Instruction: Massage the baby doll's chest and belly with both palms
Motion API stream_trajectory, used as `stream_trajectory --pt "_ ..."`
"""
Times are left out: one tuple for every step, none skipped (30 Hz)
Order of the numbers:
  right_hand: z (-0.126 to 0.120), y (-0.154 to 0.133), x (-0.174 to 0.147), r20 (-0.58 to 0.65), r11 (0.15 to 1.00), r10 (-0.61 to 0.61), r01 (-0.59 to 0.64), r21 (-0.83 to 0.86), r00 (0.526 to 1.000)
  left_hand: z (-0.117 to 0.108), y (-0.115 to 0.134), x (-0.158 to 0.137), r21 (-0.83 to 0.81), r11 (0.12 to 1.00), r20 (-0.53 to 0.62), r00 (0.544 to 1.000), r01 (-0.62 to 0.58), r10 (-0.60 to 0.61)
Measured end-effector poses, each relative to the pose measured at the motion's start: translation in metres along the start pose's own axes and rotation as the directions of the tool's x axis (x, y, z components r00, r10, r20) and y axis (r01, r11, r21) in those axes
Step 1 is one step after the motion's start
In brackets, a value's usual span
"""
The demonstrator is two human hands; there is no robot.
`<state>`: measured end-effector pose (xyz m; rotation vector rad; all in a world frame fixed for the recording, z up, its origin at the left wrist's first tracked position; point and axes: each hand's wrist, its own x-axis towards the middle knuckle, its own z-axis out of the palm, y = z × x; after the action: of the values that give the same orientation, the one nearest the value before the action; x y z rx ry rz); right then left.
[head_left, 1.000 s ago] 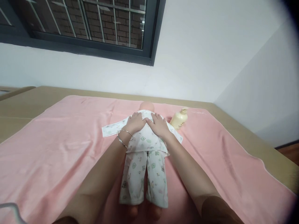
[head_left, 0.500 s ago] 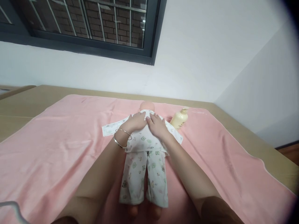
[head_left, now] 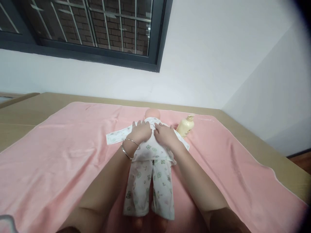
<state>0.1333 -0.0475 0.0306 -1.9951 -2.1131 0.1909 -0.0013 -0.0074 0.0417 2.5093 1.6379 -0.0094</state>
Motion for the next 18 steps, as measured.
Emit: stream_trajectory --pt "-0.007 -0.004 -0.006 0.025 0.999 -0.052 0.052 -0.014 0.998 -0.003 0.004 -0.006 0.034 0.999 0.011 0.999 -0.030 0.030" --pt "-0.012 -0.007 -0.010 0.044 0.996 -0.091 0.092 -0.016 0.995 -0.006 0.007 -0.010 0.054 0.997 0.018 0.998 -0.061 0.060" --pt "-0.016 -0.008 -0.013 0.056 0.993 -0.117 0.118 -0.006 0.991 -0.008 0.008 -0.013 0.062 0.995 0.020 0.996 -0.083 0.082" --pt "-0.018 -0.007 -0.013 0.057 0.992 -0.126 0.126 0.016 0.990 -0.009 0.008 -0.013 0.063 0.994 0.018 0.995 -0.094 0.093" --pt "-0.017 -0.004 -0.011 0.046 0.992 -0.123 0.121 0.044 0.991 -0.009 0.007 -0.011 0.058 0.994 0.008 0.995 -0.095 0.095" --pt "-0.014 0.000 -0.008 0.022 0.991 -0.114 0.112 0.077 0.993 -0.008 0.005 -0.007 0.043 0.995 -0.009 0.996 -0.091 0.091" --pt "-0.009 0.005 -0.002 -0.013 0.988 -0.100 0.101 0.114 0.995 -0.006 0.002 -0.002 0.013 0.996 -0.035 0.996 -0.083 0.084" --pt "-0.003 0.011 0.004 -0.051 0.985 -0.081 0.088 0.149 0.995 -0.002 -0.002 0.005 -0.031 0.996 -0.069 0.995 -0.078 0.076" --pt "0.004 0.016 0.011 -0.091 0.981 -0.060 0.076 0.179 0.994 0.002 -0.006 0.012 -0.085 0.994 -0.110 0.992 -0.074 0.065" --pt "0.012 0.022 0.017 -0.107 0.979 -0.024 0.045 0.200 0.994 0.007 -0.011 0.020 -0.145 0.987 -0.155 0.987 -0.074 0.052" --pt "0.019 0.026 0.022 -0.108 0.977 0.010 0.014 0.212 0.994 0.012 -0.016 0.027 -0.193 0.978 -0.196 0.980 -0.081 0.043" --pt "0.025 0.030 0.026 -0.104 0.975 0.039 -0.015 0.223 0.994 0.018 -0.020 0.034 -0.228 0.970 -0.226 0.973 -0.086 0.033" --pt "0.030 0.033 0.029 -0.096 0.972 0.063 -0.040 0.230 0.993 0.023 -0.024 0.039 -0.256 0.962 -0.239 0.971 -0.090 0.027" --pt "0.033 0.035 0.031 -0.091 0.971 0.078 -0.054 0.234 0.993 0.027 -0.027 0.044 -0.276 0.957 -0.245 0.969 -0.092 0.022" --pt "0.036 0.037 0.032 -0.088 0.969 0.085 -0.062 0.238 0.992 0.030 -0.030 0.047 -0.291 0.952 -0.243 0.970 -0.094 0.021" --pt "0.037 0.037 0.032 -0.087 0.969 0.092 -0.069 0.237 0.992 0.032 -0.031 0.048 -0.299 0.949 -0.238 0.971 -0.098 0.026" --pt "0.037 0.037 0.032 -0.084 0.970 0.097 -0.075 0.232 0.992 0.033 -0.032 0.048 -0.298 0.949 -0.234 0.972 -0.104 0.034" --pt "0.036 0.036 0.031 -0.081 0.971 0.103 -0.083 0.222 0.991 0.032 -0.031 0.047 -0.286 0.952 -0.230 0.972 -0.110 0.043"
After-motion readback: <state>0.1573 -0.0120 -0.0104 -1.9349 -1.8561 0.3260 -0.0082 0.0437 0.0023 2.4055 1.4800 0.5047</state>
